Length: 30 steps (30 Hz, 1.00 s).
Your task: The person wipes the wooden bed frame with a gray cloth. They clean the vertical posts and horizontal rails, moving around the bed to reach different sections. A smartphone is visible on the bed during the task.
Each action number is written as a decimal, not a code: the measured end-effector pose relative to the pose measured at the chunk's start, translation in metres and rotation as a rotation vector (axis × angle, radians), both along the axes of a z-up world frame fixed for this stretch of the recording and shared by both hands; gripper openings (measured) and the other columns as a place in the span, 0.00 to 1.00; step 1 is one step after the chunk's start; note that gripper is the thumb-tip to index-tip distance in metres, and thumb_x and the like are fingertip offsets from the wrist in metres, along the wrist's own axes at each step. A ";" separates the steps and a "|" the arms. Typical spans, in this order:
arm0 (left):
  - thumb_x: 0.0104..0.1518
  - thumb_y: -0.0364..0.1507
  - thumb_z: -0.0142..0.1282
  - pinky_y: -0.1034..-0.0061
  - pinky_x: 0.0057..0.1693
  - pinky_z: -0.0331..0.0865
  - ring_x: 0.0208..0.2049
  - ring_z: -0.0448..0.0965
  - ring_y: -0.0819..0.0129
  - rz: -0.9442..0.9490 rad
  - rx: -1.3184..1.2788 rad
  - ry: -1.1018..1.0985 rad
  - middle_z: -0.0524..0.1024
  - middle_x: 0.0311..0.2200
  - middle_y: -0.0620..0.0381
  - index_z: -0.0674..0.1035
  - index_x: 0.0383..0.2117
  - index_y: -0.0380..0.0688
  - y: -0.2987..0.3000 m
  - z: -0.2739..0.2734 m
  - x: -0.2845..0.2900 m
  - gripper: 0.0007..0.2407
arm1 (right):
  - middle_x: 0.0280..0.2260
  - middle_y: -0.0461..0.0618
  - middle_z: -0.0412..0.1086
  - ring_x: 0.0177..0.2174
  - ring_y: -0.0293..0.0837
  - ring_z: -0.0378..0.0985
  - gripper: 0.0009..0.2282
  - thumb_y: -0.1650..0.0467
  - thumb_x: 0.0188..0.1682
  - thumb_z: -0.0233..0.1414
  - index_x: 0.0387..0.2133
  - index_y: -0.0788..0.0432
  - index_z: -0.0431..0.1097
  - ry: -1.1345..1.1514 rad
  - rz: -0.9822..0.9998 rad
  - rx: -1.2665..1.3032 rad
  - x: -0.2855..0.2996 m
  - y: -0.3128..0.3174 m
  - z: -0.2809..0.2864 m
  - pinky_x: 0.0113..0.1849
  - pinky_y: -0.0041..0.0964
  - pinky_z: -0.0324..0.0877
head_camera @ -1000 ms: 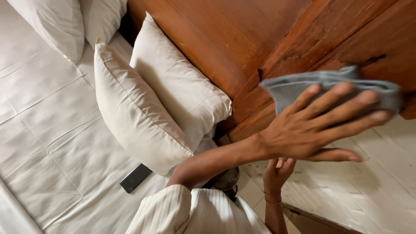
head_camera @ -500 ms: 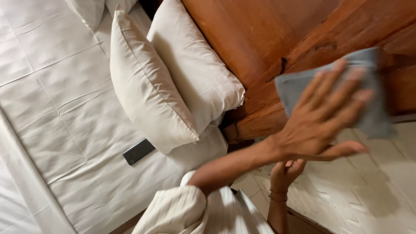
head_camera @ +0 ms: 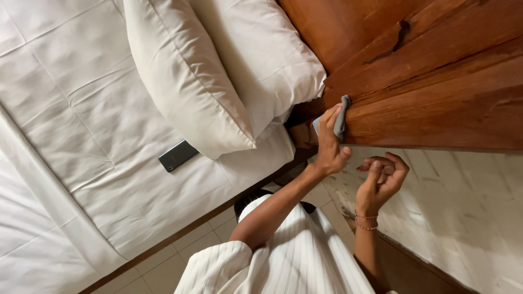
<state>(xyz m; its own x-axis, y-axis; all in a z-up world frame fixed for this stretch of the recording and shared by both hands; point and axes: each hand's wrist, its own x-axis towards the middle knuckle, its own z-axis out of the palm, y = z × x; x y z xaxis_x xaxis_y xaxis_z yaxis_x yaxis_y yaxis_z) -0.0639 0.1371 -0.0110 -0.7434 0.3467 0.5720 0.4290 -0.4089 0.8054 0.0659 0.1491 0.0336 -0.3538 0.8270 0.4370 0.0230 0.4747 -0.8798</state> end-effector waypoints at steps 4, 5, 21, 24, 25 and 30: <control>0.59 0.63 0.30 0.53 0.69 0.50 0.66 0.59 0.46 -0.014 -0.065 -0.045 0.59 0.64 0.43 0.58 0.68 0.39 -0.005 -0.044 -0.008 0.42 | 0.31 0.56 0.69 0.22 0.41 0.73 0.10 0.75 0.60 0.45 0.51 0.64 0.54 -0.050 0.006 -0.024 -0.003 -0.001 -0.007 0.29 0.32 0.72; 0.59 0.63 0.28 0.52 0.66 0.54 0.64 0.62 0.43 -0.007 -0.149 -0.041 0.61 0.62 0.41 0.58 0.69 0.39 -0.009 -0.051 -0.011 0.42 | 0.31 0.56 0.69 0.22 0.42 0.73 0.10 0.76 0.59 0.45 0.52 0.63 0.54 -0.059 0.014 -0.046 -0.004 -0.004 -0.008 0.29 0.32 0.72; 0.69 0.51 0.23 0.50 0.73 0.46 0.69 0.54 0.44 -0.260 -0.472 -0.653 0.55 0.67 0.35 0.51 0.71 0.42 -0.060 -0.062 -0.030 0.31 | 0.32 0.55 0.70 0.24 0.40 0.75 0.10 0.77 0.58 0.46 0.51 0.63 0.55 -0.075 0.148 -0.164 -0.005 -0.033 -0.028 0.31 0.32 0.73; 0.62 0.60 0.22 0.54 0.76 0.36 0.74 0.38 0.45 -0.426 -0.469 -0.993 0.35 0.73 0.39 0.37 0.72 0.42 -0.076 -0.012 -0.029 0.40 | 0.32 0.56 0.70 0.23 0.41 0.75 0.11 0.76 0.58 0.46 0.51 0.63 0.55 -0.085 0.150 -0.190 -0.001 -0.035 -0.029 0.32 0.33 0.73; 0.62 0.60 0.22 0.54 0.76 0.36 0.74 0.38 0.45 -0.426 -0.468 -1.002 0.35 0.73 0.39 0.37 0.72 0.42 -0.077 -0.006 -0.030 0.40 | 0.32 0.56 0.70 0.23 0.41 0.75 0.11 0.76 0.58 0.46 0.51 0.63 0.55 -0.094 0.152 -0.193 0.002 -0.035 -0.028 0.32 0.33 0.73; 0.52 0.71 0.30 0.56 0.76 0.35 0.74 0.35 0.51 -0.456 -0.263 -1.444 0.31 0.74 0.45 0.36 0.73 0.45 -0.025 -0.112 -0.022 0.51 | 0.32 0.55 0.70 0.24 0.40 0.75 0.09 0.76 0.59 0.45 0.50 0.63 0.56 -0.107 0.169 -0.198 0.006 -0.035 -0.030 0.32 0.32 0.73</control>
<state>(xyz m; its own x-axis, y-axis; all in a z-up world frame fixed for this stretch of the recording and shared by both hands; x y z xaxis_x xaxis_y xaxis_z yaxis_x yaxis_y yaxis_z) -0.0862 0.1118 -0.1229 -0.3986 0.6642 -0.6324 -0.8749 -0.0686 0.4794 0.0718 0.1145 0.0037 -0.5291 0.8182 0.2250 0.0564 0.2985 -0.9528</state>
